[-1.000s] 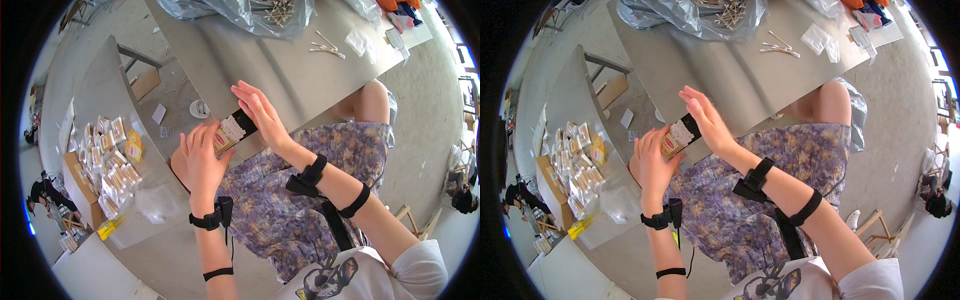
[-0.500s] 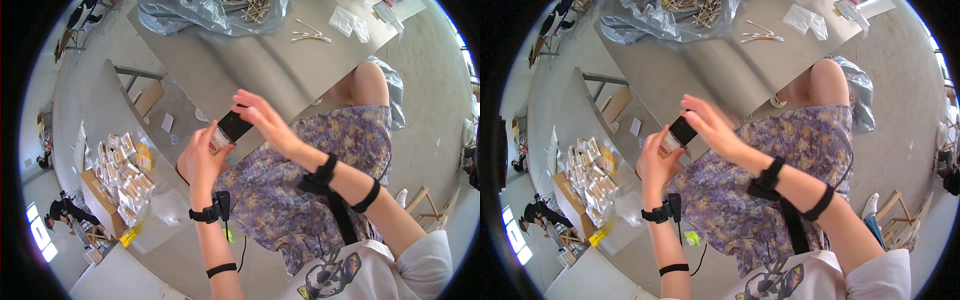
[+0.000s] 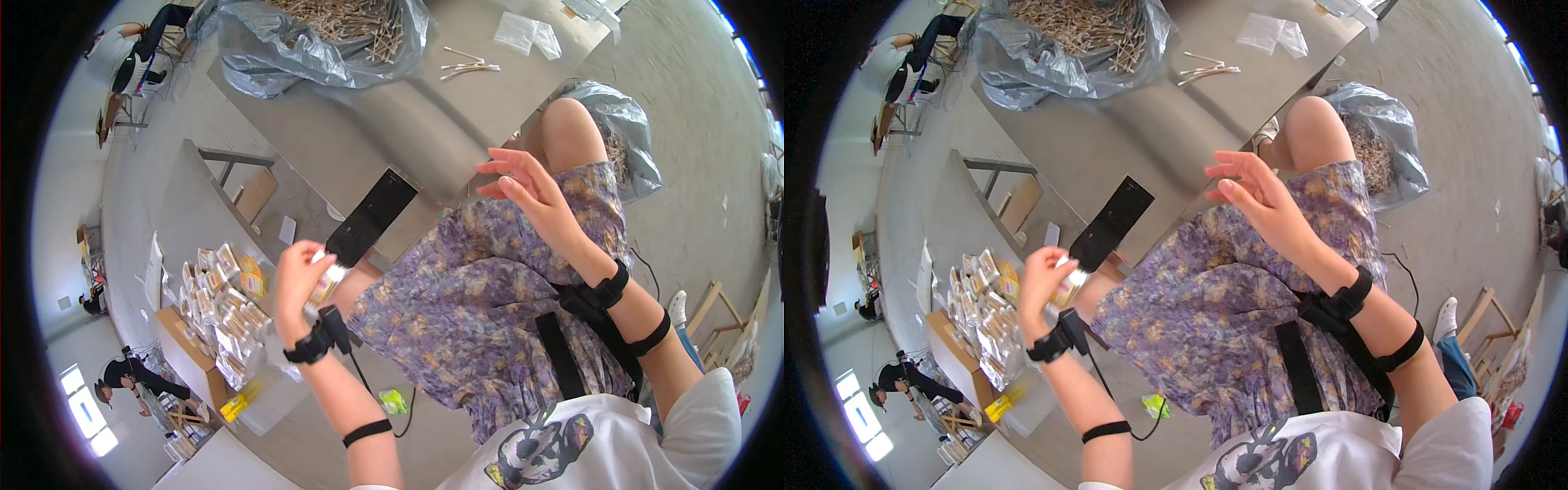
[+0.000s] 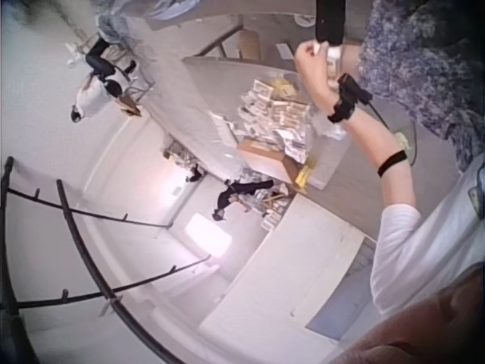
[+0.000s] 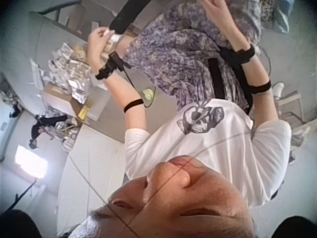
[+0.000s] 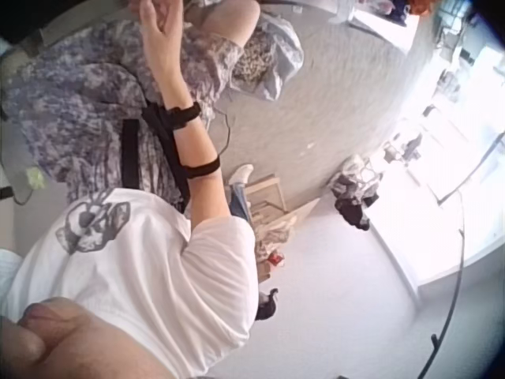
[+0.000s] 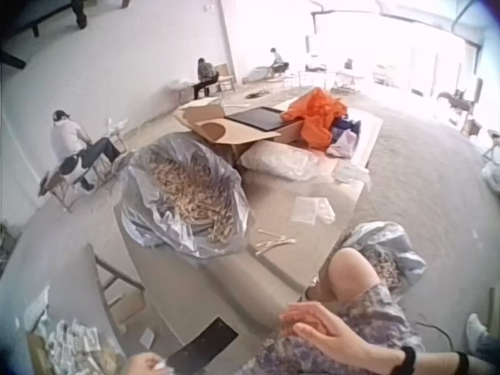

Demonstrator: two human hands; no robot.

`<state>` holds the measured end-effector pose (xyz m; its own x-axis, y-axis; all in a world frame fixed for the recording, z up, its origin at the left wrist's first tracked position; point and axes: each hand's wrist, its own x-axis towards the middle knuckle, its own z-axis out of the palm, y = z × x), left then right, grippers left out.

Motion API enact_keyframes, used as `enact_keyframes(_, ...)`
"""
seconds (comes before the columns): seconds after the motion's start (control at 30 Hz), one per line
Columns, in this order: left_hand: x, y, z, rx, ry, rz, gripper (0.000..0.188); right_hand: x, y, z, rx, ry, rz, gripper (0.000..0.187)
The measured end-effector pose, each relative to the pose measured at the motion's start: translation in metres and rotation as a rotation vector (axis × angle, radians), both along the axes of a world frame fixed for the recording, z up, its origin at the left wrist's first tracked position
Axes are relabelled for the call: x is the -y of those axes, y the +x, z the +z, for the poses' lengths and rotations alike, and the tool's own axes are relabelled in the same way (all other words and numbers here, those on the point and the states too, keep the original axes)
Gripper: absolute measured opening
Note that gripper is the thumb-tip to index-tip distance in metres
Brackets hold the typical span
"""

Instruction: Counting cotton swabs and putting them into a small packaging box.

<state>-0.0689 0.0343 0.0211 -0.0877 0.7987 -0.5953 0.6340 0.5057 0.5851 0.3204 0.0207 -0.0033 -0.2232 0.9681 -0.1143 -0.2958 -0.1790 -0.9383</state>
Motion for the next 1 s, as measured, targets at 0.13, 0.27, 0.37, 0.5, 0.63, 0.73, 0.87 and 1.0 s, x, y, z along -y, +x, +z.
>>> enact_keyframes(0.13,0.026,0.02,0.039,0.154,0.434,0.231,0.016,0.008,-0.027,0.018,0.061,0.002,0.104,0.043)
enact_keyframes(0.27,0.021,0.123,0.04,0.422,0.679,0.349,0.015,0.006,-0.07,0.033,-0.085,-0.033,0.245,0.043)
enact_keyframes(0.37,0.015,0.167,0.002,0.748,0.834,0.436,0.014,-0.008,-0.085,0.027,-0.192,-0.17,0.224,0.04)
enact_keyframes(0.5,0.014,0.184,-0.021,0.772,0.85,0.535,0.017,-0.021,-0.079,0.015,-0.16,-0.168,0.175,0.036)
enact_keyframes(0.63,0.013,0.177,-0.034,0.444,0.905,0.408,0.017,-0.033,-0.069,0.006,-0.116,-0.078,0.227,0.035)
enact_keyframes(0.73,0.011,0.176,-0.043,0.527,0.913,0.408,0.015,-0.039,-0.061,0.004,-0.068,-0.076,0.265,0.038)
enact_keyframes(0.87,0.006,0.18,-0.041,0.693,0.823,0.475,0.013,-0.047,-0.056,0.001,-0.052,-0.12,0.294,0.043)
enact_keyframes(1.0,0.003,0.181,-0.043,0.643,0.739,0.421,0.012,-0.047,-0.051,-0.008,-0.065,-0.17,0.287,0.043)
